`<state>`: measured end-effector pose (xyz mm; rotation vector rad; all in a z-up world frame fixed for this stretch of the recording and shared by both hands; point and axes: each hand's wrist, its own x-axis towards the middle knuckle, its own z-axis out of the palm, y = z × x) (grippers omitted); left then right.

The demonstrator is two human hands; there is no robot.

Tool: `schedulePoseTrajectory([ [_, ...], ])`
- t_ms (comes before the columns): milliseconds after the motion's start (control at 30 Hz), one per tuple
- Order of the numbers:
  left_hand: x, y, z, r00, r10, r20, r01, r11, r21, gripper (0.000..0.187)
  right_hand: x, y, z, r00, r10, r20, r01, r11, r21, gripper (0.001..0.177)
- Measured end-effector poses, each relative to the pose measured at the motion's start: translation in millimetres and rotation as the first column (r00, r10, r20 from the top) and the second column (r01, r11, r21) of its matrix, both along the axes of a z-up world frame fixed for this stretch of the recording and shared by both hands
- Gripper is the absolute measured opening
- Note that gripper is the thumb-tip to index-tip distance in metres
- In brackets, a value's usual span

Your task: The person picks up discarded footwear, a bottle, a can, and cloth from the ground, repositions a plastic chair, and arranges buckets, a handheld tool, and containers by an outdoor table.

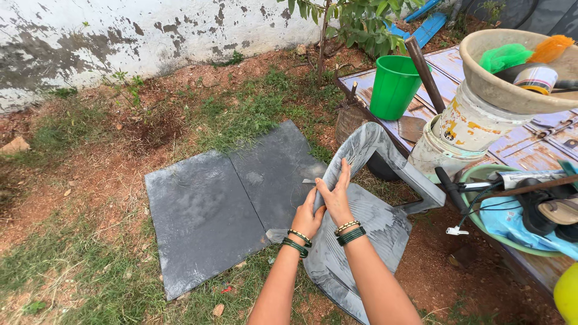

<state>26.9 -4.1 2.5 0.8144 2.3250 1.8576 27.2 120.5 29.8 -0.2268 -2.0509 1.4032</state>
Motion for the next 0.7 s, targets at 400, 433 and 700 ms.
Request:
schedulePoseTrajectory([
  [400, 43, -33, 9, 1.0, 0.006, -0.015, -0.005, 0.999, 0.033, 0.062, 52, 64, 47, 0.996, 0.091, -0.016, -0.072, 0.87, 0.488, 0.106],
  [433, 43, -36, 7, 1.0, -0.001, 0.015, 0.0, 1.0, 0.011, 0.062, 54, 72, 54, 0.995, 0.096, -0.014, -0.068, 0.789, 0.61, 0.107],
  [700, 33, -76, -3, 0.993, -0.101, 0.069, 0.104, 0.994, -0.035, 0.063, 56, 81, 104, 0.988, -0.017, 0.156, -0.131, 0.46, 0.878, 0.099],
])
